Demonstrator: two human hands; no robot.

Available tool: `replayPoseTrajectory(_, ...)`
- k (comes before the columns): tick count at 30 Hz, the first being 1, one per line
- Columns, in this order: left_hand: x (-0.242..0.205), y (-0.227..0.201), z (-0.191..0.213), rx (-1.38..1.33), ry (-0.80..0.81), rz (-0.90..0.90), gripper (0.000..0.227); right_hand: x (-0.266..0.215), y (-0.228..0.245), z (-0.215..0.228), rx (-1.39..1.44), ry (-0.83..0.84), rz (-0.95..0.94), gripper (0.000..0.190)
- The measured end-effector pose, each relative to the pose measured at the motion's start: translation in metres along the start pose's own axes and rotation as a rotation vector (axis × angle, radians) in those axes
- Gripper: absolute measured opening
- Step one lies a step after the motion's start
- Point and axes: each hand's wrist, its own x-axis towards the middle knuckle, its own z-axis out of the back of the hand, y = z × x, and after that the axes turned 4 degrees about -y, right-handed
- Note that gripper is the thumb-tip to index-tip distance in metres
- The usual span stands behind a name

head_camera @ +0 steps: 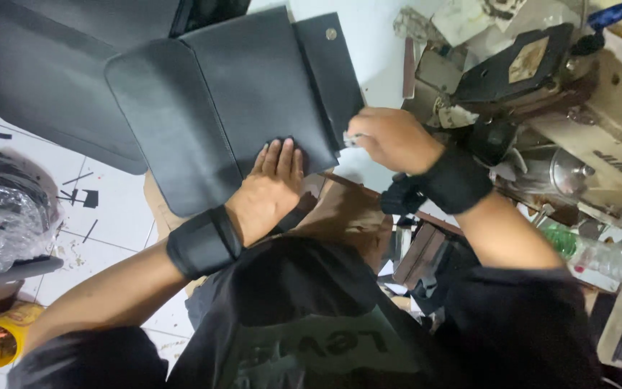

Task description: The person applies liquid finish or adhesive to the edges and surfaces of leather components using a cloth dabber.

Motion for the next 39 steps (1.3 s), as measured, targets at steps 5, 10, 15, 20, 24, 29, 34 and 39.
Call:
replayPoseTrajectory(5, 0.019, 0.020, 0.059, 0.117, -0.178, -0.112, 0.048, -0.042, 0.018, 0.036, 0.234, -0.490, -0.192, 0.010)
replayPoseTrajectory(10, 0.045, 0.063, 0.150, -0.223, -0.401, -0.016, 0.042, -0.067, 0.028, 0.051, 0.277, -0.848, -0.161, 0.010)
replayPoseTrajectory(15, 0.040, 0.076, 0.197, -0.391, -0.512, 0.229, 0.036, -0.070, 0.037, 0.060, 0.261, -1.052, -0.130, 0.010)
replayPoseTrajectory(20, 0.037, 0.079, 0.189, -0.722, -0.531, 0.331, 0.021, -0.074, 0.039, 0.058, 0.322, -1.156, -0.043, 0.012)
replayPoseTrajectory(24, 0.044, 0.087, 0.167, -0.917, -0.510, 0.256, 0.022, -0.078, 0.039, 0.059, 0.454, -1.206, -0.039, 0.013)
replayPoseTrajectory(29, 0.053, 0.089, 0.160, -1.129, -0.396, 0.164, 0.024, -0.071, 0.048, 0.067, 0.453, -1.277, -0.015, 0.014)
replayPoseTrajectory(34, 0.060, 0.099, 0.150, -1.073, -0.357, 0.128, 0.027, -0.052, 0.060, 0.056, 0.648, -1.144, -0.005, 0.015)
replayPoseTrajectory(39, 0.070, 0.094, 0.154, -1.113, -0.298, 0.167, 0.039, -0.018, 0.087, 0.030, 0.790, -0.933, -0.073, 0.014)
